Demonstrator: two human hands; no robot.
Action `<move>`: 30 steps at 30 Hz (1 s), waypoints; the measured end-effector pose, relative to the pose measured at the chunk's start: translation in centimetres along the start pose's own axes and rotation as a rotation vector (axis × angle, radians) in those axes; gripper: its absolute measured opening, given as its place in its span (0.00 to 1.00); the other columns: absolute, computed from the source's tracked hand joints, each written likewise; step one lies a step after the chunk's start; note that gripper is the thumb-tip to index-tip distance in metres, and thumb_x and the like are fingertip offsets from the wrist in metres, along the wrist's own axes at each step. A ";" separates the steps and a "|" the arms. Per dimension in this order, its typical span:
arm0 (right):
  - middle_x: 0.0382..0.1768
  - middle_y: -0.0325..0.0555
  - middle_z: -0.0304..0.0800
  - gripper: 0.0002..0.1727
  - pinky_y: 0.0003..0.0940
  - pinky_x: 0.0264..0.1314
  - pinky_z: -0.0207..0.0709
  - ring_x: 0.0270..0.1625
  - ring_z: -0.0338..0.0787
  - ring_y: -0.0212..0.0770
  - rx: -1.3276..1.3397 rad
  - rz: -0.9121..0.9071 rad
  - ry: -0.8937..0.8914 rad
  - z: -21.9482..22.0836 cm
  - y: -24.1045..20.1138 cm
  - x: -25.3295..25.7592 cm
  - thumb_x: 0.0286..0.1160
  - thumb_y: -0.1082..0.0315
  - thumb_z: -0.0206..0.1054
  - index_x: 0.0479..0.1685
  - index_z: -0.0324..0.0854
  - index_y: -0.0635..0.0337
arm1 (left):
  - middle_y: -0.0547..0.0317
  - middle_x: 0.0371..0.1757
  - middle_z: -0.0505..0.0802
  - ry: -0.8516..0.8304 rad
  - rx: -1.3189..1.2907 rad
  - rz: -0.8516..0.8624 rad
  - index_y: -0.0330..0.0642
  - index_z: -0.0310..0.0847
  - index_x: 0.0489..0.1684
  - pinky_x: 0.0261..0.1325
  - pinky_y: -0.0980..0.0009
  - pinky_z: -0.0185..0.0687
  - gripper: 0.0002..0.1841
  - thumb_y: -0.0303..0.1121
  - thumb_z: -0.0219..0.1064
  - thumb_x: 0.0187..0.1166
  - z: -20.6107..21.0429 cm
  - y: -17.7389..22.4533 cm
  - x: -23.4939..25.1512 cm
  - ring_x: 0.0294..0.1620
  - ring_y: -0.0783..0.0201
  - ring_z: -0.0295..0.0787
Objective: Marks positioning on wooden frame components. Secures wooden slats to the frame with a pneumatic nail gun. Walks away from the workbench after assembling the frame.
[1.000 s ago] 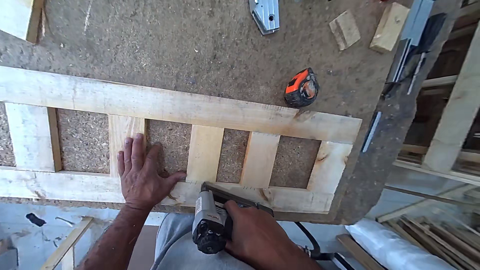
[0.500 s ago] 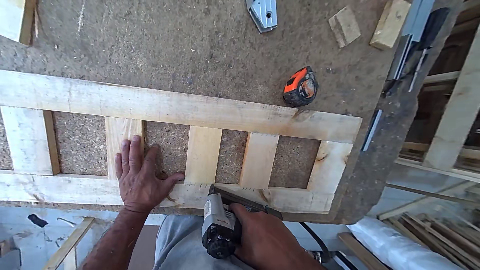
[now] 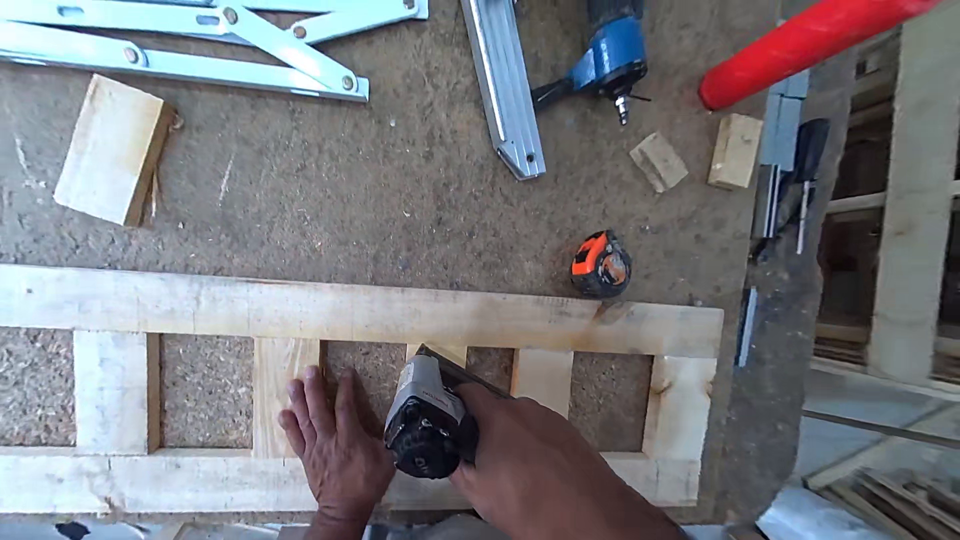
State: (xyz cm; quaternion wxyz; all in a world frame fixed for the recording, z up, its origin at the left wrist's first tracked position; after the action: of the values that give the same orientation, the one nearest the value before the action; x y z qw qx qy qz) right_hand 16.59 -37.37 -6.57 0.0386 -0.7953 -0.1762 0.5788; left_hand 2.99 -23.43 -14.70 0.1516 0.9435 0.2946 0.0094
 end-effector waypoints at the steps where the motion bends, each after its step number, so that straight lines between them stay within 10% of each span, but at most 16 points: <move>1: 0.45 0.54 0.91 0.32 0.59 0.48 0.84 0.51 0.93 0.57 0.001 0.002 -0.017 0.0 -0.1 0.6 0.77 0.40 0.65 0.70 0.75 0.54 | 0.22 0.83 0.71 0.008 0.014 0.008 0.39 0.80 0.76 0.81 0.20 0.43 0.46 0.61 0.65 0.55 0.0 0.0 0.1 0.85 0.17 0.57; 14: 0.36 0.54 0.94 0.31 0.61 0.41 0.84 0.43 0.96 0.60 0.073 0.113 -0.123 1.0 1.2 1.2 0.75 0.41 0.67 0.69 0.76 0.53 | 0.35 0.88 0.69 0.105 0.107 0.054 0.50 0.76 0.77 0.90 0.39 0.39 0.35 0.64 0.42 0.84 -0.3 0.5 0.2 0.93 0.35 0.52; 30: 0.33 0.54 0.94 0.31 0.62 0.40 0.84 0.41 0.96 0.61 0.100 0.137 -0.107 1.2 4.0 0.5 0.75 0.43 0.66 0.70 0.77 0.54 | 0.24 0.84 0.71 0.070 0.117 0.060 0.41 0.78 0.75 0.86 0.33 0.48 0.56 0.86 0.42 0.67 -0.4 1.1 0.6 0.89 0.26 0.57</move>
State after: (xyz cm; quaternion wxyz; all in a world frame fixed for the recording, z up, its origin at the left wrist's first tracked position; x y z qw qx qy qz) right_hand 16.49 -41.14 -8.48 0.0291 -0.7704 -0.0944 0.6299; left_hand 4.04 -23.81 -14.04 0.0856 0.9582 0.2712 0.0295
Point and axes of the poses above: each hand's wrist, its own x-axis towards the middle knuckle, its own z-axis out of the palm, y = z × x, the point moved 9 cm from there along x, towards the middle knuckle
